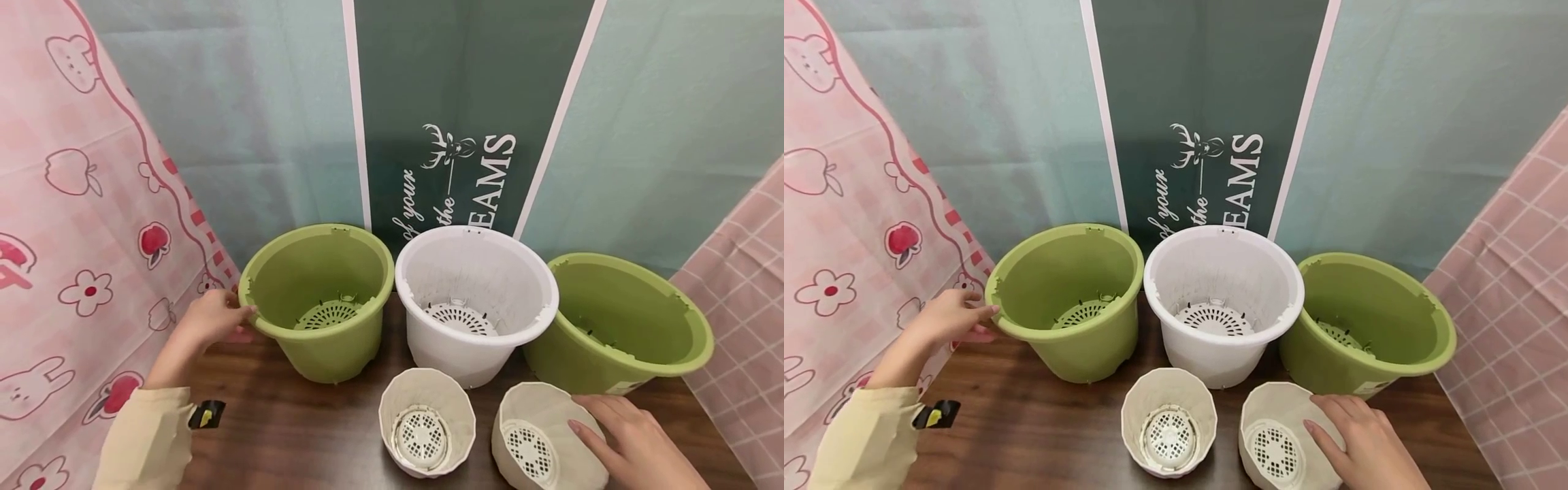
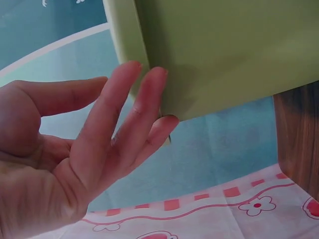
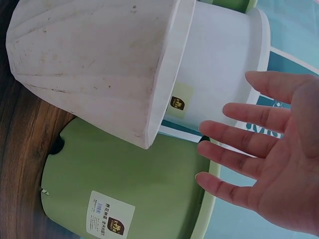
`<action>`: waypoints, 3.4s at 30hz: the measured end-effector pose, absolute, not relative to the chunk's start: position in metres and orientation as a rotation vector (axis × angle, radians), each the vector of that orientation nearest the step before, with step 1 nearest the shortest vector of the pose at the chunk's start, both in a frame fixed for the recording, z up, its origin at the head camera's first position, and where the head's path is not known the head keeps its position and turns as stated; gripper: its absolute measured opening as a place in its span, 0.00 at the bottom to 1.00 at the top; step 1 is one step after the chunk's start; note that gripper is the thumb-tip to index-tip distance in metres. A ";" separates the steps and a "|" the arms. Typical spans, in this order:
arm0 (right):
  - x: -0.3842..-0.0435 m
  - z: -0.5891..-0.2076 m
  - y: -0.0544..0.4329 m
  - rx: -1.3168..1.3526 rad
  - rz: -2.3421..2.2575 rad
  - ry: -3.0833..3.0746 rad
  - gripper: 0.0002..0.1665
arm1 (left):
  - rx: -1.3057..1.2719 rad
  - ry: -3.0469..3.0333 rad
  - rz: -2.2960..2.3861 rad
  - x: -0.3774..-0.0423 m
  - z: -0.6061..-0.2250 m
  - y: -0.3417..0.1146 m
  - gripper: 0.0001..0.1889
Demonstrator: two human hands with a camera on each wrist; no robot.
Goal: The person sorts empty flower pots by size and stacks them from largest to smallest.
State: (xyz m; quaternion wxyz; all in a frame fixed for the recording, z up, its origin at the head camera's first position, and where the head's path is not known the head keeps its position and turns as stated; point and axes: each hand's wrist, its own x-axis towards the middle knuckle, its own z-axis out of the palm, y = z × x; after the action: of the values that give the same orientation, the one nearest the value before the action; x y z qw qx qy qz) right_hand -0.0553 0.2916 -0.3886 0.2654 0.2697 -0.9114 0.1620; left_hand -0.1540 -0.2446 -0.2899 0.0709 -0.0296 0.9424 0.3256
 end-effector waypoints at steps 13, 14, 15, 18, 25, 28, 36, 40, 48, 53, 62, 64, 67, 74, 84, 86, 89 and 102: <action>-0.052 -0.385 0.290 0.704 0.461 -2.522 0.21 | -0.170 2.684 1.193 -0.167 -0.297 -0.243 0.26; -0.053 -0.383 0.290 0.692 0.471 -2.535 0.20 | -0.171 2.688 1.192 -0.167 -0.297 -0.244 0.27; -0.053 -0.381 0.289 0.673 0.486 -2.556 0.21 | -0.173 2.691 1.189 -0.167 -0.298 -0.244 0.28; -0.056 -0.374 0.287 0.609 0.540 -2.629 0.20 | -0.176 2.668 1.220 -0.167 -0.300 -0.245 0.29; -0.071 -0.346 0.283 0.532 0.696 -2.763 0.14 | -0.159 2.642 1.265 -0.166 -0.303 -0.248 0.28; -0.081 -0.333 0.283 0.482 0.758 -2.840 0.14 | -0.154 2.648 1.262 -0.166 -0.303 -0.249 0.28; -0.114 -0.303 0.282 0.413 0.786 -3.019 0.16 | -0.161 2.626 1.309 -0.166 -0.305 -0.250 0.27; -0.127 -0.294 0.278 0.414 0.840 -3.073 0.19 | -0.150 2.628 1.312 -0.166 -0.305 -0.251 0.28; -0.146 -0.284 0.277 0.265 1.211 -3.143 0.27 | -0.112 2.587 1.367 -0.166 -0.307 -0.254 0.28; -0.153 -0.284 0.277 0.146 1.389 -3.148 0.31 | -0.099 2.582 1.376 -0.167 -0.309 -0.254 0.27; -0.165 -0.286 0.271 -0.011 1.720 -3.071 0.30 | -0.100 2.584 1.380 -0.167 -0.308 -0.252 0.26; -0.168 -0.286 0.268 -0.043 1.768 -3.063 0.25 | -0.101 2.581 1.381 -0.167 -0.309 -0.253 0.27; -0.174 -0.287 0.265 -0.067 1.836 -3.056 0.19 | -0.108 2.579 1.377 -0.166 -0.310 -0.254 0.27; -0.184 -0.291 0.261 -0.152 1.902 -3.027 0.15 | -0.120 2.578 1.370 -0.165 -0.310 -0.257 0.26; -0.188 -0.299 0.255 -0.218 1.986 -2.967 0.21 | -0.101 2.584 1.362 -0.168 -0.311 -0.255 0.26; -0.188 -0.302 0.255 -0.226 2.025 -2.946 0.21 | -0.102 2.587 1.362 -0.168 -0.311 -0.254 0.26; -0.190 -0.306 0.255 -0.226 2.094 -2.910 0.22 | -0.103 2.587 1.367 -0.167 -0.312 -0.254 0.25; -0.188 -0.314 0.252 -0.205 2.142 -2.789 0.25 | -0.104 2.577 1.386 -0.166 -0.313 -0.253 0.27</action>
State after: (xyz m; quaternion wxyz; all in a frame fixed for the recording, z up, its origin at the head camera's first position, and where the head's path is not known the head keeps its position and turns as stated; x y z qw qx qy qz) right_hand -0.1880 0.2522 -0.3142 -0.1893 -0.0572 -0.7774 0.5971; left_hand -0.1663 -0.2532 -0.3132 0.1066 -0.0353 0.8752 0.4705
